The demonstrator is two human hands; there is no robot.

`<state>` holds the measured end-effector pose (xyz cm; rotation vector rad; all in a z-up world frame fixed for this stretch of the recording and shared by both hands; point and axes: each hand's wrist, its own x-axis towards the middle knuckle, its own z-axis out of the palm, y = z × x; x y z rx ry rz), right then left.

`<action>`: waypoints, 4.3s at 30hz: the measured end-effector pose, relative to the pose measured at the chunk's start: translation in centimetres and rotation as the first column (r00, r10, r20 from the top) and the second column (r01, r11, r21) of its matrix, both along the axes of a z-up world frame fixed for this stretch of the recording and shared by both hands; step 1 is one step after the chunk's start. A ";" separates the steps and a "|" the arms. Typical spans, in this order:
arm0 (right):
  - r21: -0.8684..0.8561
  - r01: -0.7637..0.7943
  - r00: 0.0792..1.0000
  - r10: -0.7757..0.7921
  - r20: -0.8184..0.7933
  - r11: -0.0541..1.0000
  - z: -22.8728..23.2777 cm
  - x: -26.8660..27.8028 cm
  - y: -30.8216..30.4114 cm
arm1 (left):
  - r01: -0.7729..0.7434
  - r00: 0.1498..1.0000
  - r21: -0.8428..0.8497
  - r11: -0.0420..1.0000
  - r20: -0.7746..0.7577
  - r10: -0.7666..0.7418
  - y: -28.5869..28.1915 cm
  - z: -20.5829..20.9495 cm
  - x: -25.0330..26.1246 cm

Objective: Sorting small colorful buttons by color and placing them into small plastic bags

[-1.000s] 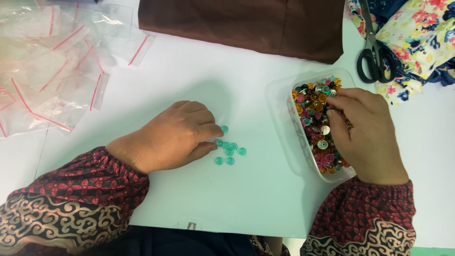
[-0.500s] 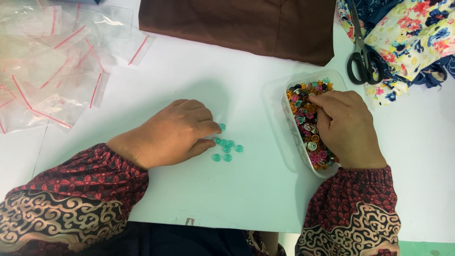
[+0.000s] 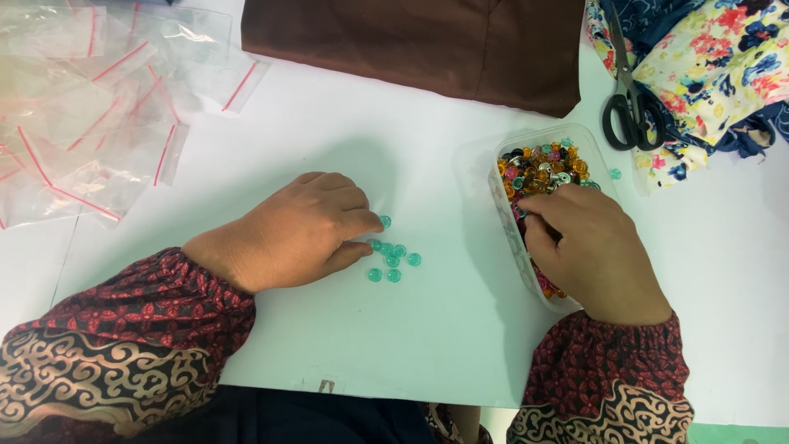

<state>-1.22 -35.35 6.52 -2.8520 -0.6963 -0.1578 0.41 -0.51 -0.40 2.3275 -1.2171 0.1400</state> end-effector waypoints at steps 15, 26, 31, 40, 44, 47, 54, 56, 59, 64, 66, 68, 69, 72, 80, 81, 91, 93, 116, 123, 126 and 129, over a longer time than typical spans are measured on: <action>-0.075 -0.044 0.998 0.047 0.031 0.996 -0.5 0.3 0.1 | 0.009 1.000 0.027 1.000 0.028 -0.009 0.1 0.0 0.0; -0.018 -0.179 0.911 0.173 0.375 0.984 -0.1 -1.7 0.9 | 0.036 0.999 -0.019 0.999 0.028 -0.035 0.2 -0.4 0.0; 0.030 -0.296 0.906 0.270 0.325 0.955 0.2 -3.2 5.8 | 0.034 0.997 -0.074 0.997 0.065 -0.029 0.1 -0.6 -0.1; -0.048 -0.512 0.841 0.512 0.176 0.857 -2.2 -2.6 10.1 | 0.027 0.999 -0.019 0.999 0.025 -0.026 -0.2 -0.1 -0.3; 0.004 -0.489 0.849 0.475 0.230 0.872 -3.0 -2.8 11.0 | -0.034 0.998 0.108 0.994 -0.051 0.039 -0.4 0.3 -0.8; -0.009 -0.479 0.857 0.469 0.214 0.878 -3.2 -2.8 11.0 | -0.032 0.998 0.116 0.993 -0.052 0.038 -0.5 0.3 -0.8; -0.013 -0.474 0.864 0.467 0.189 0.881 -3.2 -2.8 10.8 | -0.014 0.996 0.156 0.988 -0.087 0.028 -0.5 0.6 -0.8; -0.009 -0.478 0.864 0.472 0.172 0.878 -2.9 -2.5 10.5 | -0.013 0.996 0.160 0.987 -0.081 0.026 -0.4 1.0 -0.8; -0.005 -0.479 0.865 0.472 0.171 0.878 -2.9 -2.2 10.2 | -0.014 0.997 0.162 0.987 -0.074 0.026 -0.3 0.9 -0.8; 0.017 -0.464 0.870 0.453 0.194 0.885 -3.2 -2.1 10.1 | -0.005 0.997 0.173 0.985 -0.074 0.018 -0.3 0.7 -0.8; 0.031 -0.451 0.880 0.439 0.183 0.892 -3.0 -2.2 10.4 | -0.006 0.998 0.181 0.984 -0.062 0.017 -0.3 0.5 -0.8; 0.032 -0.455 0.883 0.446 0.148 0.890 -2.7 -2.0 10.3 | -0.009 0.998 0.183 0.983 -0.058 0.020 -0.3 0.6 -0.8; 0.032 -0.458 0.885 0.452 0.113 0.888 -2.6 -2.0 10.3 | -0.012 0.998 0.186 0.983 -0.055 0.023 -0.3 0.6 -0.9; 0.019 -0.453 0.881 0.444 0.162 0.891 -3.0 -2.0 10.0 | -0.007 0.999 0.183 0.983 -0.049 0.016 -0.3 0.3 -0.9; 0.026 -0.457 0.883 0.450 0.138 0.889 -2.8 -1.9 10.0 | -0.003 0.999 0.190 0.982 -0.051 0.013 -0.2 0.7 -0.8; 0.022 -0.460 0.881 0.453 0.134 0.888 -2.8 -1.8 10.1 | -0.003 0.999 0.193 0.981 -0.046 0.012 -0.2 0.8 -0.8; 0.003 -0.437 0.895 0.435 0.098 0.899 -2.6 -1.9 9.7 | 0.016 0.997 0.216 0.976 -0.073 -0.001 0.0 1.3 -0.9; 0.008 -0.422 0.904 0.421 0.071 0.906 -2.5 -1.9 9.9 | 0.020 0.997 0.222 0.975 -0.073 -0.004 0.0 1.3 -0.8; -0.033 -0.434 0.897 0.436 0.076 0.900 -2.8 -1.9 9.3 | 0.027 0.997 0.201 0.979 -0.073 -0.013 0.1 1.0 -0.9; -0.010 -0.395 0.888 0.385 0.252 0.919 -2.3 -2.4 8.0 | 0.044 0.993 0.169 0.985 -0.116 -0.025 0.1 0.8 -0.8; 0.091 -0.361 0.890 0.314 0.331 0.928 -1.6 -1.9 6.1 | 0.033 0.994 0.171 0.985 -0.112 -0.013 0.0 0.5 -0.7; 0.130 -0.255 0.945 0.219 0.244 0.958 0.8 -2.0 4.9 | 0.070 0.997 0.016 0.997 0.010 -0.070 0.2 -0.5 -0.1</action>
